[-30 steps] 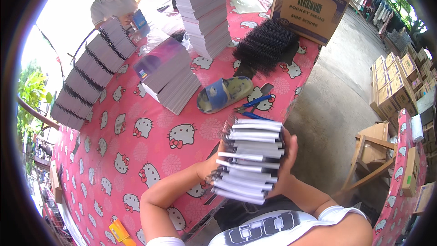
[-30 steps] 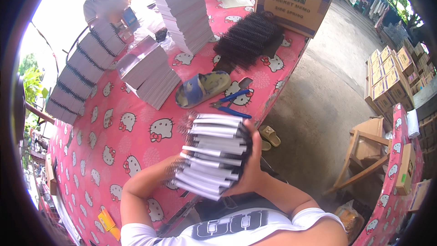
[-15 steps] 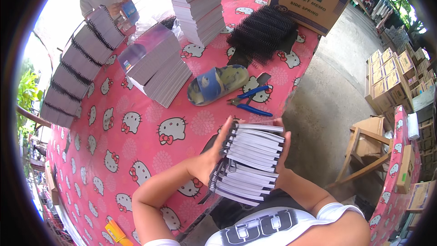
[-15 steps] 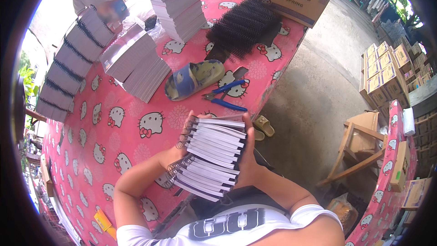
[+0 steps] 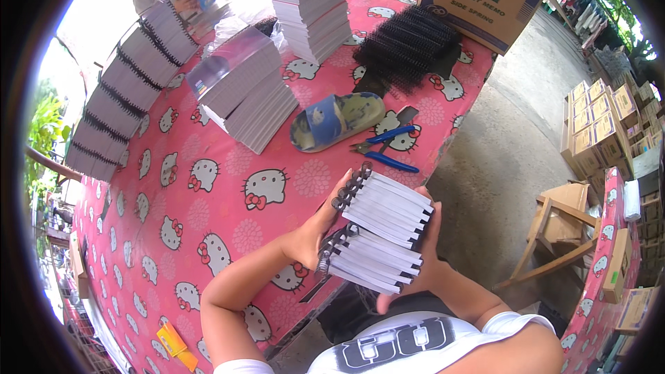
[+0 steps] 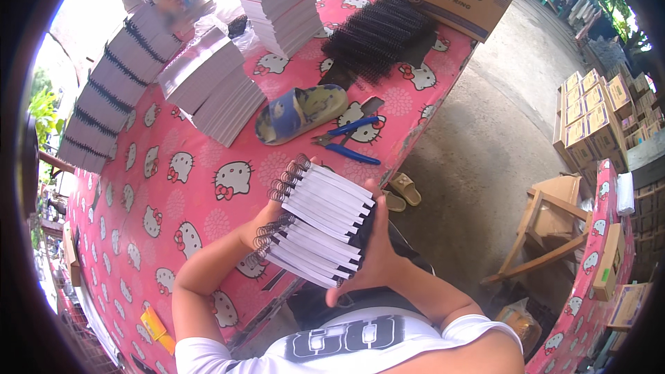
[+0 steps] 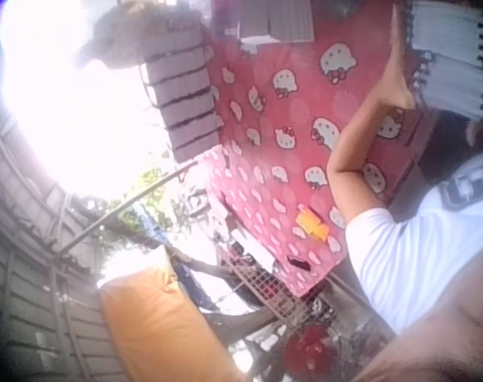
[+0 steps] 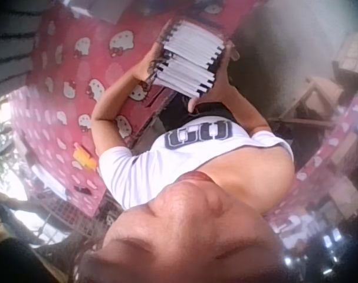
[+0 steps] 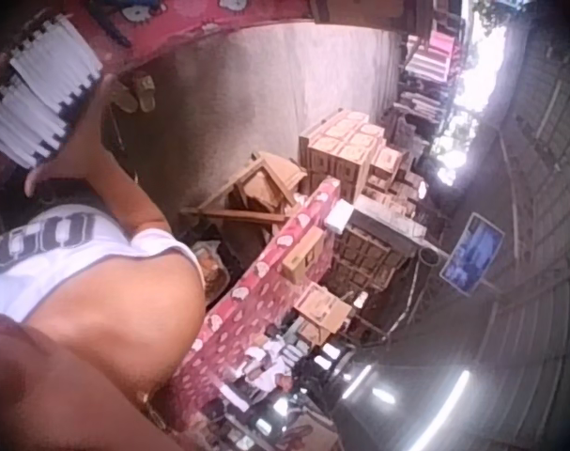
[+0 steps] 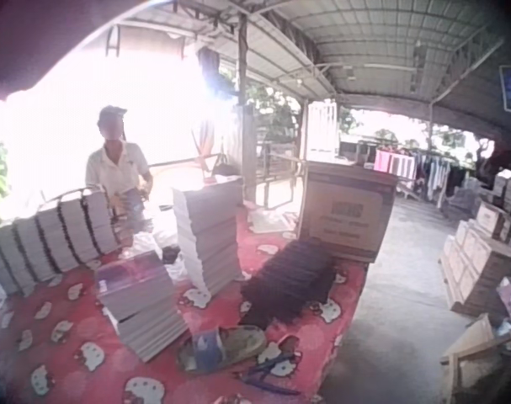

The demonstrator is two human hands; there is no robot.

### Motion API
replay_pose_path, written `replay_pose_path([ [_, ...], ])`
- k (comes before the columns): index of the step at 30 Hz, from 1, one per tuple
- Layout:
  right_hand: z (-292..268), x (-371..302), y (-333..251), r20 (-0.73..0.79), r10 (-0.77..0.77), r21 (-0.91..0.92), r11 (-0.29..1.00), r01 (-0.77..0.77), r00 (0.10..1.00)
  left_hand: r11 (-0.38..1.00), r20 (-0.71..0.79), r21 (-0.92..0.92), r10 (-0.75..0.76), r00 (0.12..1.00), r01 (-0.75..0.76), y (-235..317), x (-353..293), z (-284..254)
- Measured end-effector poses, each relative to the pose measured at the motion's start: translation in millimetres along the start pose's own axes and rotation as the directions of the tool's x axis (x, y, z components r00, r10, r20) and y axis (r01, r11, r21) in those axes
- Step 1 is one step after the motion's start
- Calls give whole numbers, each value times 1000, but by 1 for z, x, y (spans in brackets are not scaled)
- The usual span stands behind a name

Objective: The person assembles spiral notebooks by inserting a wire coil into the punched holes of paper stacks and notebook covers, then uses a pair of pliers to trim or secure the wire ends.

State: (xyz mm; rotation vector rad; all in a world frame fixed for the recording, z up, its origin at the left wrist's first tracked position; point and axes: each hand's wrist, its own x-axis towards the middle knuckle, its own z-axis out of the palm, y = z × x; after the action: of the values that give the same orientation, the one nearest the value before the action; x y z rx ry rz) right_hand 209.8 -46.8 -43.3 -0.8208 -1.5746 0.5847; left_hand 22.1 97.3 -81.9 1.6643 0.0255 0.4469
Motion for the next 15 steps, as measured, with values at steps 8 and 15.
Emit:
replay_pose_path([
  [8,6,25,-16,405,486,899,-58,-433,775,995,-64,60,78,995,-74,88,10,6],
  [15,10,26,-28,197,568,648,536,-541,799,992,-334,80,114,936,-92,96,11,38],
])
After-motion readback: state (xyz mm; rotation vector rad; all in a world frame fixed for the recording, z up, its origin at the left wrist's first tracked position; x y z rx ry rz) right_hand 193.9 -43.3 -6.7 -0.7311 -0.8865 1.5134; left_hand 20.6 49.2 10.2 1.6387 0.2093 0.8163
